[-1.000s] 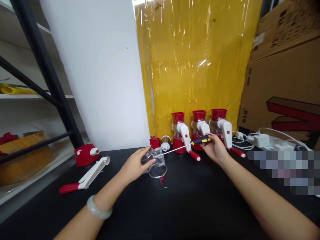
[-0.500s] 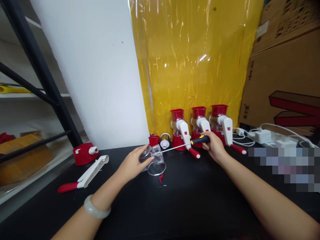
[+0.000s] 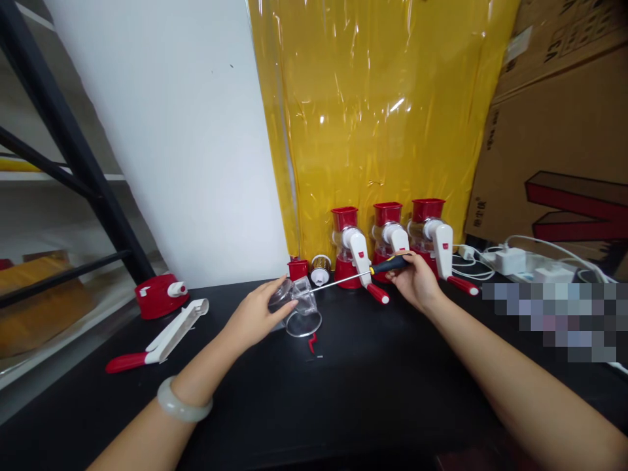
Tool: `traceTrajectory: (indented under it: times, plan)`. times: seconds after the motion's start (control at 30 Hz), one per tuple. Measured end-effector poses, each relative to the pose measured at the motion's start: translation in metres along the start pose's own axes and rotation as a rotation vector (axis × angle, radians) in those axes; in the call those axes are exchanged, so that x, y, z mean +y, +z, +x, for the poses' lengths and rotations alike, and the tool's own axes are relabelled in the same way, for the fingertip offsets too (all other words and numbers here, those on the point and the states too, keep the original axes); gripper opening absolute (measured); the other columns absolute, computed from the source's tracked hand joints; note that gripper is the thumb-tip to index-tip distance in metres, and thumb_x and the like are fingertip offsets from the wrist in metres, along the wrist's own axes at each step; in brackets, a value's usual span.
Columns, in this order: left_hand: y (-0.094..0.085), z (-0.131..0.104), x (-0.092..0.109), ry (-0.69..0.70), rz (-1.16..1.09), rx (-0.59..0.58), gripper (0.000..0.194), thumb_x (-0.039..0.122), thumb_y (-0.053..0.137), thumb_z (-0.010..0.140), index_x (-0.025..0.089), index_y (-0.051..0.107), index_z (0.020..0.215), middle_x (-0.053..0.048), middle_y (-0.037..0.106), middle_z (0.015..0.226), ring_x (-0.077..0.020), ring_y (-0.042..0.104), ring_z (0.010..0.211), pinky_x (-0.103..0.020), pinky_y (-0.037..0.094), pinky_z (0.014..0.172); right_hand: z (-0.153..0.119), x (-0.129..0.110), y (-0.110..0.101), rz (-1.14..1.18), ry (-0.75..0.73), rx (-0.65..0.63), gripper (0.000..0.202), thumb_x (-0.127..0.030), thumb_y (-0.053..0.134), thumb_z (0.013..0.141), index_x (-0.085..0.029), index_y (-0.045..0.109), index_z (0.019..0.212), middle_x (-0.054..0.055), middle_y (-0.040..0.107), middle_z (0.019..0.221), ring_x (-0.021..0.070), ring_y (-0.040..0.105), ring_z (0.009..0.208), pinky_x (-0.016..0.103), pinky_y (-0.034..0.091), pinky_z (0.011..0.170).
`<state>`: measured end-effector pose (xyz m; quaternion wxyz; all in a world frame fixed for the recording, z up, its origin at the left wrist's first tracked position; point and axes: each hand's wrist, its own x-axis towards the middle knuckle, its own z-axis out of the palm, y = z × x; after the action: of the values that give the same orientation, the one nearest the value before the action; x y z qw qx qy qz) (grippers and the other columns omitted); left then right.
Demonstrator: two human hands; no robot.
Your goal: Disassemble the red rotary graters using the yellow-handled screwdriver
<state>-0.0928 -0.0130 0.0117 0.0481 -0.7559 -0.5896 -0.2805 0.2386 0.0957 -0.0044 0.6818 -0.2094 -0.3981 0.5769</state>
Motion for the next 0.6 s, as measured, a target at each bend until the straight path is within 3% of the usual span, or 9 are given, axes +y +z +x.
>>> traceTrajectory:
  times: [0.1,0.17,0.27,0.37,0.5,0.6]
  plan:
    - [0.0004,-0.0003,-0.0005,0.008,0.005,0.001,0.065,0.057,0.052,0.087,0.021,0.047,0.141,-0.01,0.055,0.138,-0.0279,0.054,0.123,-0.042,0.043,0.103,-0.0006,-0.0007,-0.0027,0.01,0.001,-0.042,0.016,-0.033,0.065,0.069,-0.025,0.052,0.075,-0.002,0.059,0.071,0.0174,0.058,0.067,0.035,0.053,0.061]
    - [0.0006,-0.0006,-0.0011,0.02,0.011,0.006,0.066,0.057,0.053,0.086,0.02,0.047,0.14,-0.01,0.056,0.138,-0.028,0.054,0.124,-0.042,0.042,0.104,0.0009,0.0004,-0.0044,-0.032,-0.005,-0.036,0.023,-0.044,0.064,0.071,-0.024,0.053,0.076,-0.002,0.059,0.07,0.018,0.059,0.064,0.036,0.054,0.059]
    - [0.0006,-0.0009,-0.0022,0.021,0.019,0.01,0.066,0.057,0.053,0.087,0.019,0.047,0.14,-0.011,0.056,0.137,-0.028,0.055,0.123,-0.043,0.044,0.102,0.0046,0.0037,-0.006,-0.165,-0.045,0.038,0.036,-0.059,0.059,0.076,-0.023,0.054,0.075,-0.002,0.054,0.056,0.0137,0.05,0.046,0.029,0.046,0.044]
    - [0.0005,-0.0009,-0.0023,0.016,0.021,0.008,0.065,0.057,0.052,0.087,0.02,0.047,0.141,-0.011,0.056,0.137,-0.0288,0.057,0.12,-0.043,0.048,0.098,0.0062,0.0059,-0.0064,-0.253,-0.097,0.065,0.03,-0.05,0.066,0.074,-0.023,0.054,0.071,-0.006,0.044,0.047,0.0096,0.039,0.037,0.024,0.038,0.039]
    - [0.0007,-0.0008,-0.0013,0.031,0.012,0.009,0.064,0.056,0.052,0.088,0.02,0.047,0.14,-0.01,0.056,0.138,-0.0282,0.057,0.12,-0.043,0.047,0.099,0.0034,0.0037,-0.0057,-0.066,-0.072,-0.04,0.02,-0.04,0.067,0.069,-0.025,0.056,0.076,-0.004,0.058,0.066,0.0143,0.056,0.056,0.028,0.049,0.05]
    - [0.0013,-0.0009,-0.0018,0.045,0.014,0.012,0.064,0.055,0.053,0.088,0.019,0.047,0.14,-0.01,0.055,0.138,-0.0265,0.054,0.124,-0.042,0.044,0.104,0.0022,0.0023,-0.0054,-0.025,-0.042,-0.094,0.027,-0.051,0.061,0.074,-0.025,0.057,0.078,0.0,0.061,0.072,0.0179,0.061,0.066,0.033,0.053,0.056]
